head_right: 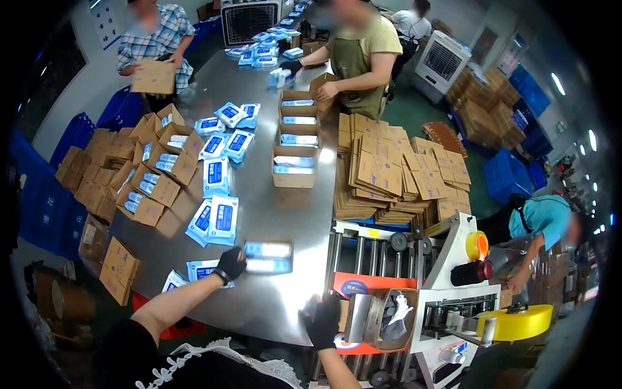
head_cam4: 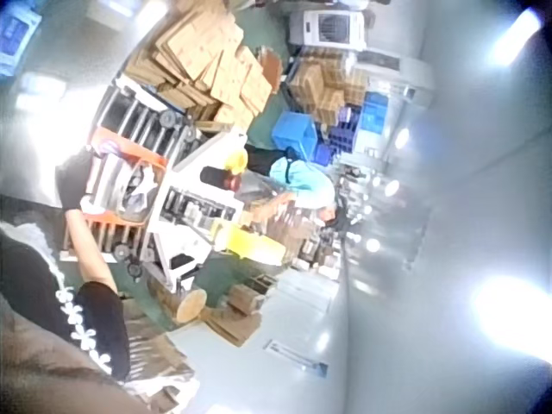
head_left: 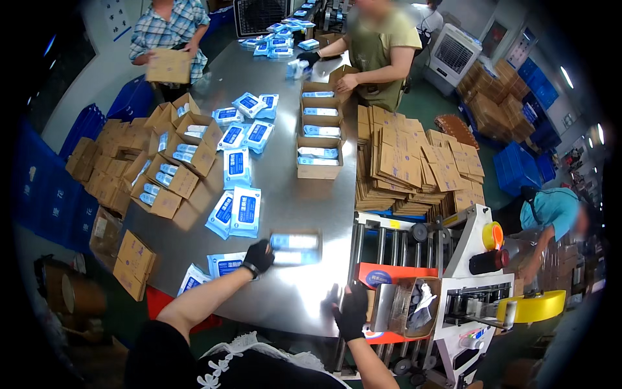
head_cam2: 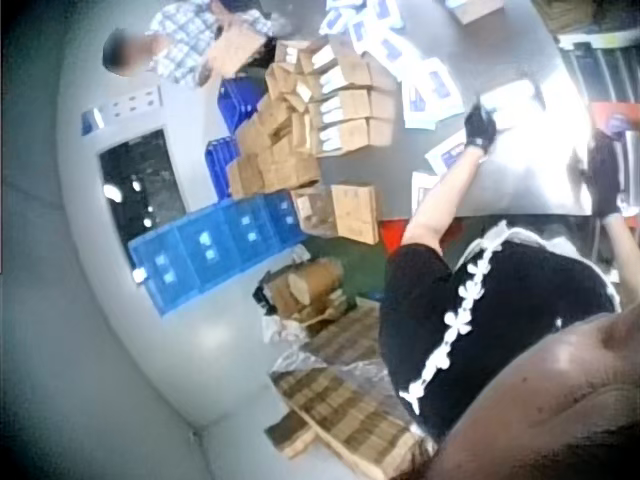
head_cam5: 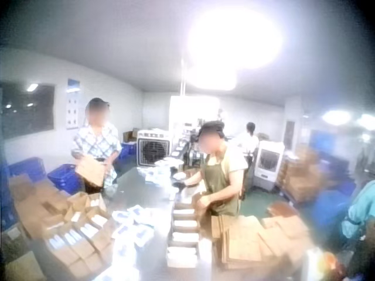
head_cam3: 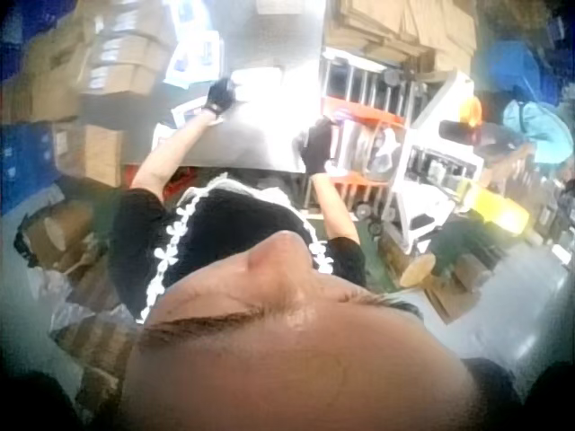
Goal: The person places blue packages of wipes into small cardboard boxes, closes the box flaps, and sets the boxes aside on a table.
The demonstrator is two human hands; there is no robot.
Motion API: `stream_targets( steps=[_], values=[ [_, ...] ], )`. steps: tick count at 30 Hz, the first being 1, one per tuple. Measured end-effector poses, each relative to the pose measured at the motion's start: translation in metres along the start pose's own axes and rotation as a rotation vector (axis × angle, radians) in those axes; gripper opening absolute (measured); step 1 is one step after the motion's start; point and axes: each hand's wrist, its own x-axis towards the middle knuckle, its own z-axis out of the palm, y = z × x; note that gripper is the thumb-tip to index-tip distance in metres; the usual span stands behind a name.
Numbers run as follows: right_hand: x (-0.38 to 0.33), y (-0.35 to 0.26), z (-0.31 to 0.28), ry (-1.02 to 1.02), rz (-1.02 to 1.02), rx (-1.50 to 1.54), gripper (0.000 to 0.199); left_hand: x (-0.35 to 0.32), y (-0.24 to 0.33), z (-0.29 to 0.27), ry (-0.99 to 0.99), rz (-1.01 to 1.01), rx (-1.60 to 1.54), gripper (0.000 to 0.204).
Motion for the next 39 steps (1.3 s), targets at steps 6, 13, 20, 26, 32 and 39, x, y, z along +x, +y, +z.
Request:
stream_targets(
  steps=[6,13,20,26,32,39],
  values=[
    [0.009,-0.059,0.032,-0.371,-0.320,0.207,0.066,-0.101,-0.008,-0.026,-0.402,0.074,0.158,0.025],
    [-0.002,-0.070,0.073,-0.569,-0.224,0.443,0.050,-0.093,0.010,-0.050,-0.974,0.240,0.332,0.068],
    [0.032,-0.139,0.078,-0.293,-0.233,-0.120,0.023,-0.112,-0.055,0.004,-0.403,-0.227,-0.119,0.088],
    [0.003,-0.150,0.118,0.014,-0.076,-0.223,0.052,-0.118,-0.108,0.114,-0.374,0.189,-0.084,0.051],
    [-0.004,-0.072,0.061,0.057,-0.135,-0.298,0.041,-0.114,-0.003,0.021,-0.695,0.245,-0.425,0.029],
    [-0.023,0.016,0.016,-0.037,0.060,-0.277,0.053,-0.204,-0.141,-0.065,0.531,-0.276,0.427,0.069]
  ],
)
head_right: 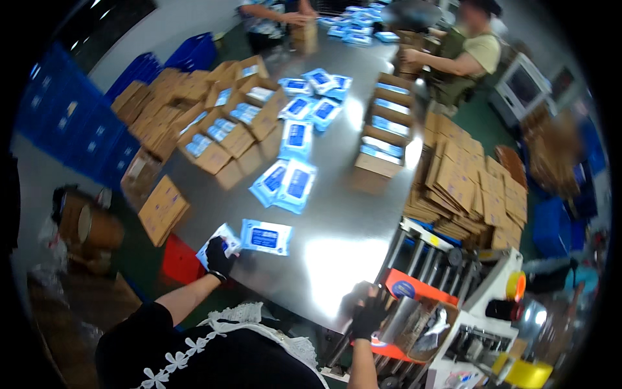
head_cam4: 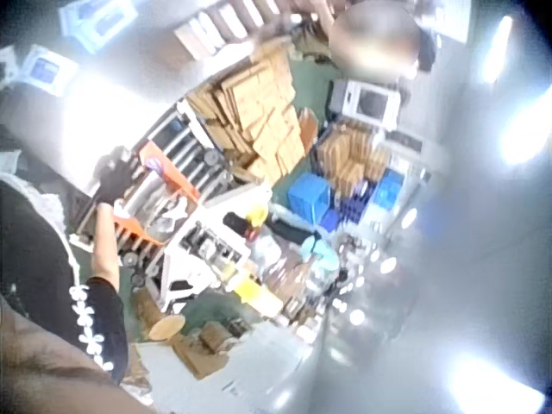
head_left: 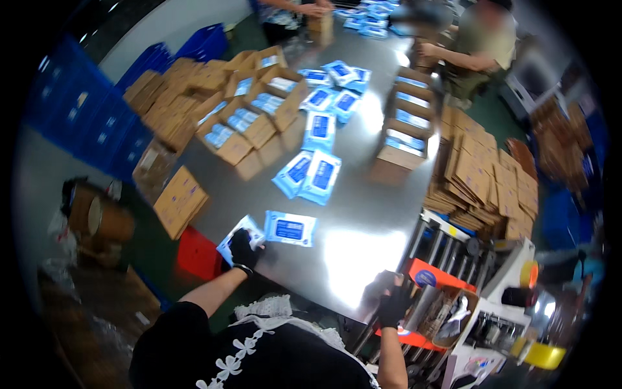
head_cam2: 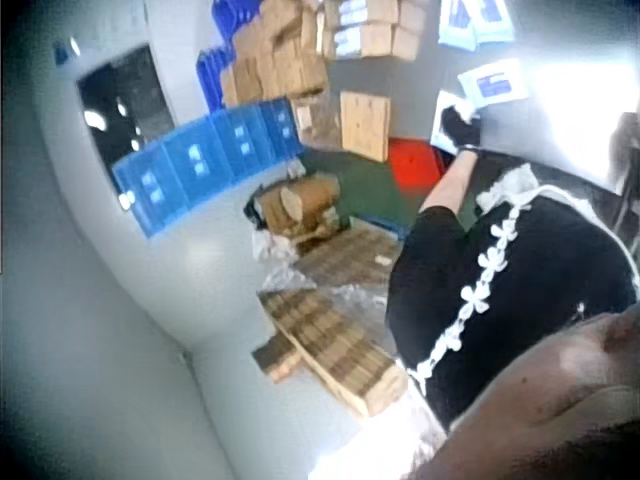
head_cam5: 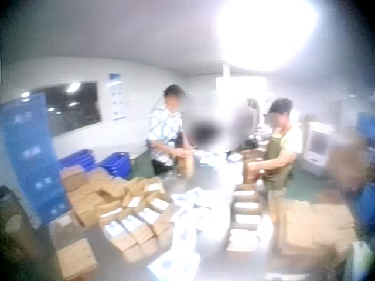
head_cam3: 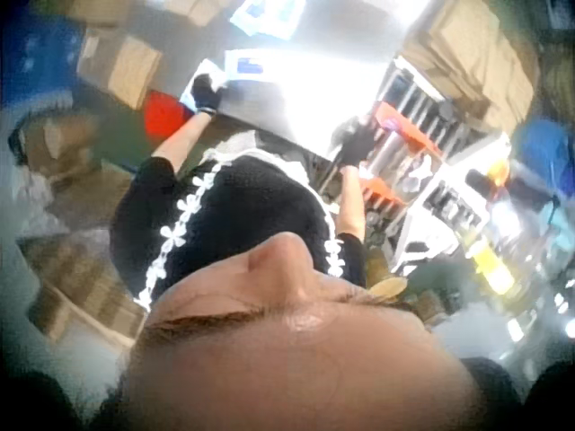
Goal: The person places blue packages of wipes into small cardboard boxes, closes the box flaps, and sets the boxes aside on a table.
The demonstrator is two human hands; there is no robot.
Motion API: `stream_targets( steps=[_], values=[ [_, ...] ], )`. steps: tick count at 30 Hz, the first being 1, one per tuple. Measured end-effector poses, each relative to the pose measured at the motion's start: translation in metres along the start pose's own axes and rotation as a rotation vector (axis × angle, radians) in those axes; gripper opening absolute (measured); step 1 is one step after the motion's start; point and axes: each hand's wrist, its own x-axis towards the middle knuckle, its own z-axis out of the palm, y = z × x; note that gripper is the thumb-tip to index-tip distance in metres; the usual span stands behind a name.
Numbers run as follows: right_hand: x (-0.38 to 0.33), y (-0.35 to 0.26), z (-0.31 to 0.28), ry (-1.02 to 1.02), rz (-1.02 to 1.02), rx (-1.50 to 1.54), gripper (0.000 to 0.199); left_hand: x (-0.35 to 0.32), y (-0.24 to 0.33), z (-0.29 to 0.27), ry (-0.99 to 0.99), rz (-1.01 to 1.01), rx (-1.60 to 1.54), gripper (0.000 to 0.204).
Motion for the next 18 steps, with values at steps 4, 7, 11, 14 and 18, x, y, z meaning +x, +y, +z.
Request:
stream_targets(
  steps=[4,7,11,14,18],
  values=[
    [-0.020,0.025,0.011,0.022,0.048,-0.027,0.044,0.015,-0.067,-0.051,-0.396,-0.498,0.152,0.100],
    [-0.008,0.028,0.032,0.099,0.151,0.346,0.039,-0.012,-0.132,-0.024,-0.531,-0.366,-0.117,0.109],
    [0.005,-0.029,0.034,0.184,-0.173,-0.202,0.057,0.039,-0.075,-0.026,-0.650,-0.280,-0.069,0.083],
    [0.007,-0.138,0.077,0.000,-0.284,0.206,0.060,0.034,-0.084,-0.007,-0.617,-0.267,-0.129,0.081],
    [0.024,-0.331,0.087,-0.517,-0.603,0.431,0.029,0.042,-0.152,0.005,-0.215,0.037,-0.186,0.056]
  ],
)
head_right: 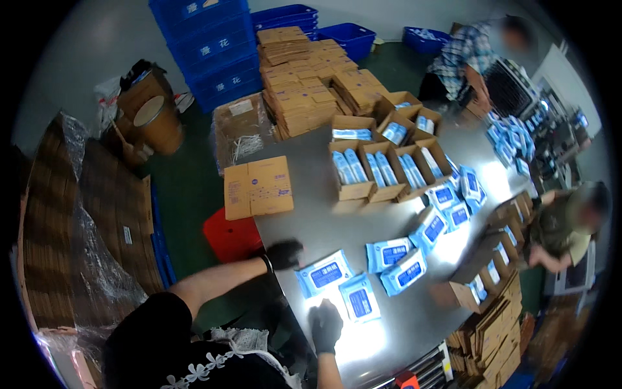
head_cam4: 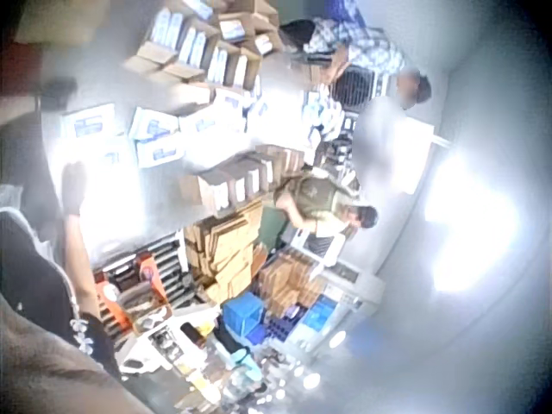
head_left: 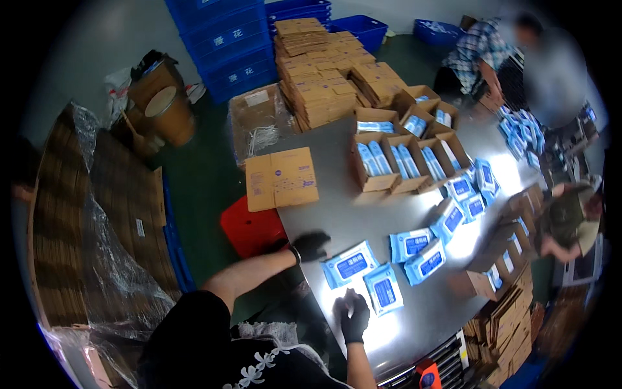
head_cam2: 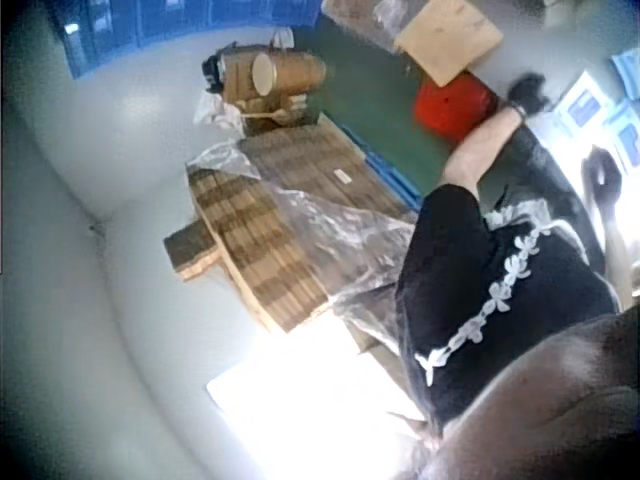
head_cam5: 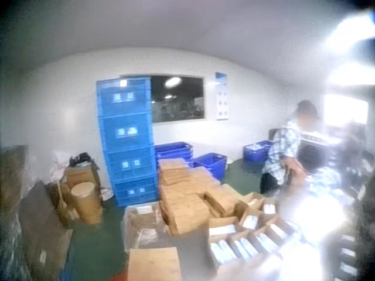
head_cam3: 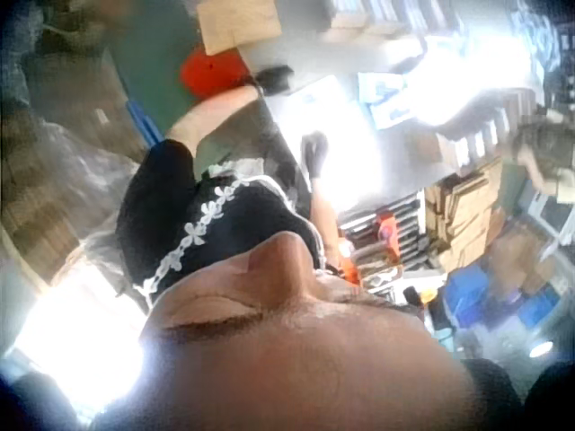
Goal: The person places blue packages of wipes into small cardboard boxes, closes the box flaps, and sets the boxes aside on a table.
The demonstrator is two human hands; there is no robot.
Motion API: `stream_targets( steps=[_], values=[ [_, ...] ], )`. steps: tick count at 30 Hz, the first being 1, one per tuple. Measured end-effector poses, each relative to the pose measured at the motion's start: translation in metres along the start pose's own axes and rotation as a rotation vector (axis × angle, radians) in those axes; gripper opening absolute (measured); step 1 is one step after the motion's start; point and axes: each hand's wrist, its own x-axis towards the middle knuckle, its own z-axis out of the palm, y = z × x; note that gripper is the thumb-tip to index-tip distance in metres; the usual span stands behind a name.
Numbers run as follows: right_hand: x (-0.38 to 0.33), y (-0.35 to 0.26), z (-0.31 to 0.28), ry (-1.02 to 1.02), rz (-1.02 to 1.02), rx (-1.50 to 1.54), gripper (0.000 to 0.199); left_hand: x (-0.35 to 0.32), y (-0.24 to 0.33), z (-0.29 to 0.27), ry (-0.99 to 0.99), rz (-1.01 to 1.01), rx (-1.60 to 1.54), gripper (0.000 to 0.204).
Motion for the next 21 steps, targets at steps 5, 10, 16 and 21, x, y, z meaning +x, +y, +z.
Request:
stream_targets(
  steps=[5,10,16,21],
  values=[
    [0.091,-0.024,0.088,-0.043,0.011,0.004,0.025,0.027,-0.192,-0.114,0.589,-0.535,0.373,0.059],
    [0.179,-0.075,0.228,-0.279,0.234,0.455,0.043,0.034,-0.254,-0.158,0.163,-0.555,0.309,0.072],
    [0.228,-0.133,0.217,-0.205,0.404,0.316,0.055,0.039,-0.183,-0.155,0.247,-0.530,0.323,0.072],
    [0.145,-0.135,0.122,0.060,0.143,0.568,0.048,-0.004,-0.120,-0.143,0.054,-0.562,-0.304,0.068]
  ],
)
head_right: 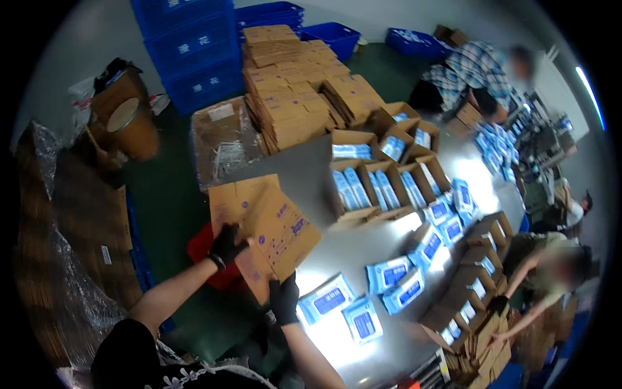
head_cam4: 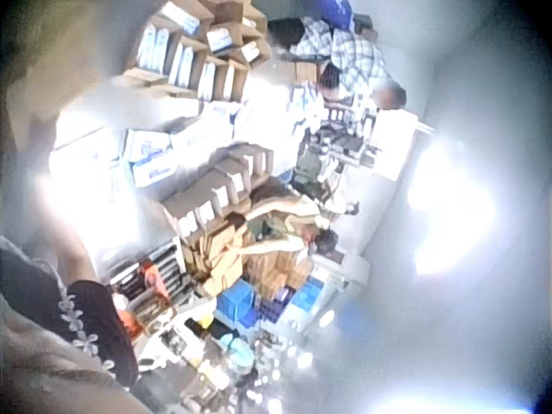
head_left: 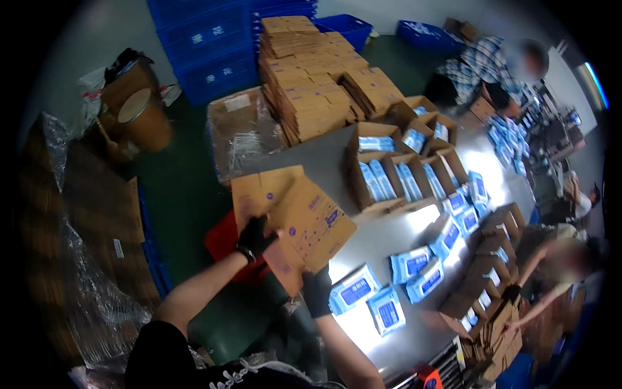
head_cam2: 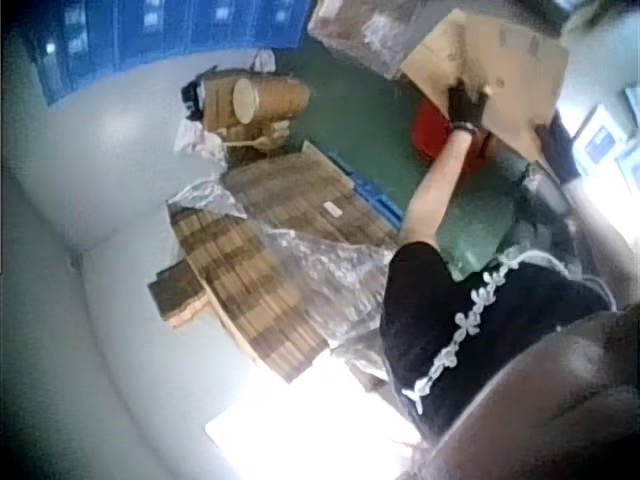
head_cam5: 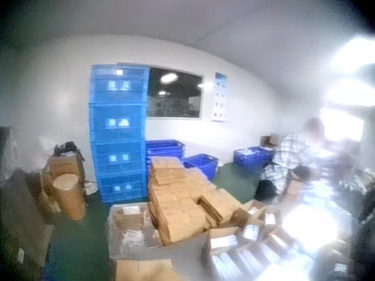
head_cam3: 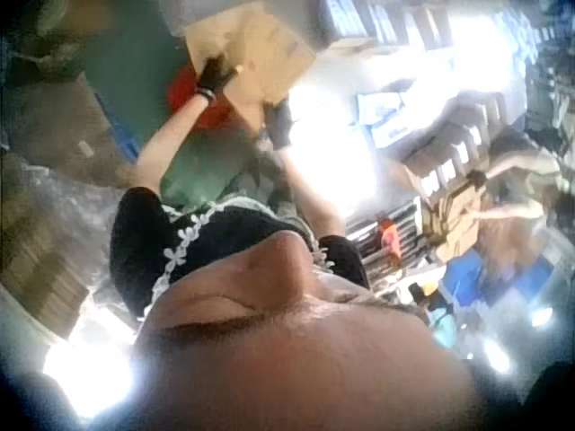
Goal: The person places blue packages of wipes into small cardboard boxes, closes the box flaps, and sets the boxes aside on a table.
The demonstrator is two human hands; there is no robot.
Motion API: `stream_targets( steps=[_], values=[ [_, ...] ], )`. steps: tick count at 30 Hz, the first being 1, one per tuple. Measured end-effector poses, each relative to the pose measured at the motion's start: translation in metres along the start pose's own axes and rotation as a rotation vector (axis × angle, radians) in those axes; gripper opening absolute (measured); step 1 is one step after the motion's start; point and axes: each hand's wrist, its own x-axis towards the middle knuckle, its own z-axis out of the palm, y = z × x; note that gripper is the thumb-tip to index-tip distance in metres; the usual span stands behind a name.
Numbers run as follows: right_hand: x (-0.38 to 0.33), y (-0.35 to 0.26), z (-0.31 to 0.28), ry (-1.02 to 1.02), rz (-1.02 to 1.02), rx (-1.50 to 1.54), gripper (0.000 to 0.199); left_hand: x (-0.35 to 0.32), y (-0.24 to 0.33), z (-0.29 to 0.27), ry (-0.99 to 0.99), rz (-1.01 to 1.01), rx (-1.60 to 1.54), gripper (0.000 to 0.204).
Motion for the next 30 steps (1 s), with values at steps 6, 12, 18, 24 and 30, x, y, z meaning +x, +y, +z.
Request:
stream_targets(
  steps=[6,12,18,24,30],
  values=[
    [-0.038,-0.010,-0.064,-0.039,0.153,-0.308,0.044,-0.082,0.108,0.107,-0.274,0.149,-0.502,0.085],
    [-0.014,-0.001,-0.093,-0.398,0.198,0.182,0.055,-0.055,0.102,0.082,-0.687,-0.161,-1.006,0.078],
    [-0.016,-0.008,-0.088,0.004,0.030,0.094,0.071,-0.063,0.111,0.015,-0.337,0.317,-0.191,0.047],
    [-0.002,-0.072,-0.117,0.446,-0.668,-1.020,0.044,-0.037,0.172,0.031,0.016,0.395,0.642,0.010],
    [0.055,-0.038,-0.106,0.232,-0.506,-0.995,0.025,-0.028,0.195,0.062,-0.095,0.435,0.274,0.039]
  ],
)
